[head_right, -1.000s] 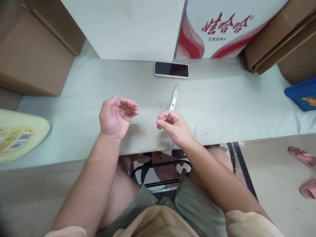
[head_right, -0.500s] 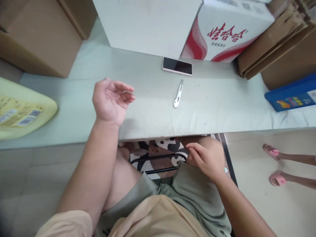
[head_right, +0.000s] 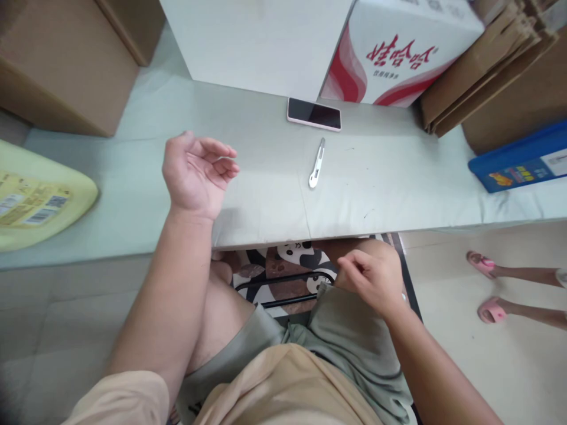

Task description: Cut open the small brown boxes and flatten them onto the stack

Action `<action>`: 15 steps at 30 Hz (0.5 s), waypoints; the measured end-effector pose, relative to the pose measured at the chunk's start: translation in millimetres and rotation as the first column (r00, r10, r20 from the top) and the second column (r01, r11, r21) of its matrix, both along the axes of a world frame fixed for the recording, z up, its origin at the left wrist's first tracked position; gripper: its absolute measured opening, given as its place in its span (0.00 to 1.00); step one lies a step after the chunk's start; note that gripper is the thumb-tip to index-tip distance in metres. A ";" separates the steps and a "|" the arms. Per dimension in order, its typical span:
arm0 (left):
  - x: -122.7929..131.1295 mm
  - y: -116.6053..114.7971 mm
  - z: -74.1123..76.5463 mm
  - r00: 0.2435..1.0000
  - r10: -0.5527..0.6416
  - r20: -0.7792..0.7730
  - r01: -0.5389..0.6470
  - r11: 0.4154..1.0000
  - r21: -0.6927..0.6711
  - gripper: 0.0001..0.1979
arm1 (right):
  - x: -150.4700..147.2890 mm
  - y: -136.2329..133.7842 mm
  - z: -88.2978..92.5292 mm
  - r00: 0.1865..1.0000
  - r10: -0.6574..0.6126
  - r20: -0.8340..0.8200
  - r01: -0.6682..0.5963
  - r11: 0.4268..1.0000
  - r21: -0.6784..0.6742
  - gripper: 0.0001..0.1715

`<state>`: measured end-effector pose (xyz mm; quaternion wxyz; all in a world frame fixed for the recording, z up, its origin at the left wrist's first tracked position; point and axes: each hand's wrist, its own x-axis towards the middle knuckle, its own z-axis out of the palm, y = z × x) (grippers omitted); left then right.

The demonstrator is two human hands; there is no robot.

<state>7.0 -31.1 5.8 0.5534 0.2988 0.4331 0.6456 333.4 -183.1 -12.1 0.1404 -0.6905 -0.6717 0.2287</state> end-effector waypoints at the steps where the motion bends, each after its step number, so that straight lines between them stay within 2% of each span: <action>1: -0.7 -0.2 0.8 1.000 0.002 -0.005 -0.002 1.000 -0.013 0.30 | 8.8 0.3 -1.3 0.997 -0.069 0.017 0.068 0.996 0.050 0.24; 3: -1.7 -0.4 2.5 1.000 0.009 -0.012 -0.009 0.999 -0.035 0.30 | 31.3 1.2 -5.0 0.962 -0.270 0.043 0.261 0.955 0.141 0.20; 5: -2.2 -0.1 4.2 1.000 0.018 -0.010 -0.018 0.999 -0.047 0.30 | 57.1 1.6 -8.0 0.896 -0.435 0.090 0.418 0.894 0.160 0.21; 8: -2.3 0.7 5.8 0.999 0.029 0.015 -0.029 0.998 -0.048 0.29 | 87.9 0.0 -5.1 0.845 -0.508 0.168 0.493 0.861 0.122 0.18; 10: -2.8 1.5 5.6 0.998 0.050 0.030 -0.049 0.998 -0.038 0.29 | 93.4 -0.2 2.5 0.824 -0.548 0.142 0.521 0.832 0.192 0.13; 12: -4.6 2.8 4.4 0.995 0.096 0.036 -0.095 0.995 -0.014 0.30 | 82.3 4.7 11.5 0.849 -0.528 0.001 0.514 0.827 0.229 0.12; 14: -8.4 4.5 2.7 0.983 0.180 0.025 -0.180 0.983 0.015 0.30 | 54.2 18.8 18.8 0.915 -0.371 -0.159 0.398 0.894 0.204 0.13; 15: -11.2 5.3 2.0 0.972 0.236 0.015 -0.236 0.971 0.026 0.31 | 34.4 29.7 21.6 0.947 -0.244 -0.210 0.285 0.939 0.191 0.14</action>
